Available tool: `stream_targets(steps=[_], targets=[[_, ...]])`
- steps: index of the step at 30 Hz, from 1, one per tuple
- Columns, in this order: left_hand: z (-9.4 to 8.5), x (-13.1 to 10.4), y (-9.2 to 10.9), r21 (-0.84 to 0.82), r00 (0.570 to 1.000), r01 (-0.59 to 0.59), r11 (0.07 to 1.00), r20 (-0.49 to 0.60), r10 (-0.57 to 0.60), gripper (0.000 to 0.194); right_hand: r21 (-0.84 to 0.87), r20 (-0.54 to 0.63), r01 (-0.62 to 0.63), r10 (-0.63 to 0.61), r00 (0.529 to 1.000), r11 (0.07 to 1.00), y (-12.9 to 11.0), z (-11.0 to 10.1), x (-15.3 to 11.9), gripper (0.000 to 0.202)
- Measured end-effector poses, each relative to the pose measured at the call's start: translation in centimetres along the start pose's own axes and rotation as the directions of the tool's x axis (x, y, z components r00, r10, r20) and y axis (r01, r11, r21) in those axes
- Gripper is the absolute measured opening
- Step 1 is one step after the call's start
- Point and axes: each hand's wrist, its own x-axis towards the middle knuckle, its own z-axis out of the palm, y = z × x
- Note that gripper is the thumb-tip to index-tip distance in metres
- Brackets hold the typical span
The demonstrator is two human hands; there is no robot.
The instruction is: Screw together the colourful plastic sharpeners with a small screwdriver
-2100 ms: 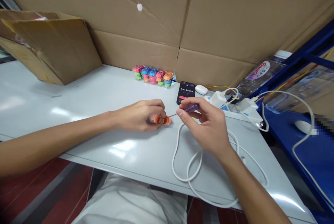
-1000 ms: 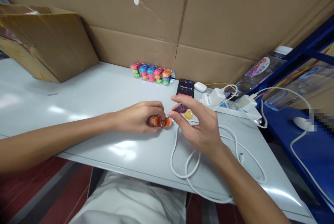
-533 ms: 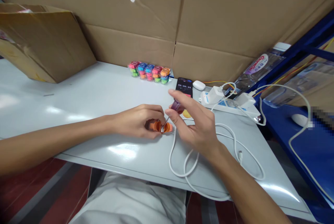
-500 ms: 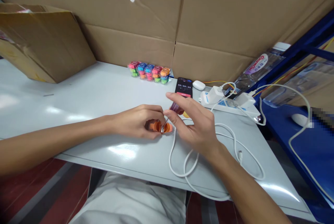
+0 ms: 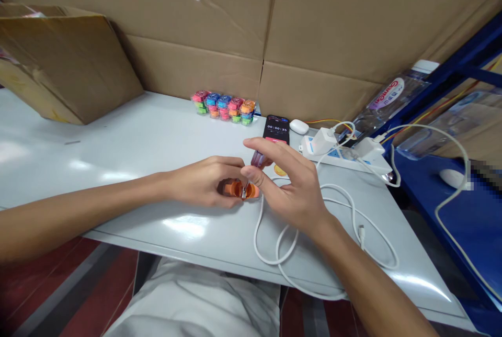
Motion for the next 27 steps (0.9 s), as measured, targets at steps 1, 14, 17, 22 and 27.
stream_targets(steps=[1, 14, 17, 22, 27], targets=[[0.0, 0.0, 0.0, -0.004, 1.0, 0.003, 1.0, 0.004, -0.003, 0.017, 0.021, 0.033, -0.029, 0.028, 0.999, 0.999, -0.1, -0.1, 0.0, 0.053], [-0.1, 0.0, 0.1, 0.0, 1.0, 0.005, 1.0, 0.018, -0.005, 0.019, -0.226, 0.036, -0.009, 0.018, 0.999, 0.974, 0.0, 0.9, 0.0, 0.024], [-0.1, 0.0, 0.1, 0.008, 1.0, -0.016, 1.0, 0.015, 0.015, 0.017, -0.079, 0.045, -0.132, 0.135, 0.99, 0.988, 0.2, 0.9, -0.5, 0.063], [-0.2, -0.1, 0.1, 0.017, 0.999, -0.018, 1.0, 0.029, 0.018, 0.02, -0.182, 0.11, 0.011, 0.009, 0.994, 0.983, 0.2, 0.0, -0.6, 0.062], [-0.2, 0.0, 0.0, -0.006, 0.998, -0.051, 0.999, 0.021, 0.051, 0.015, -0.181, 0.195, 0.053, -0.017, 0.981, 0.982, 0.1, -0.2, -0.2, 0.049]])
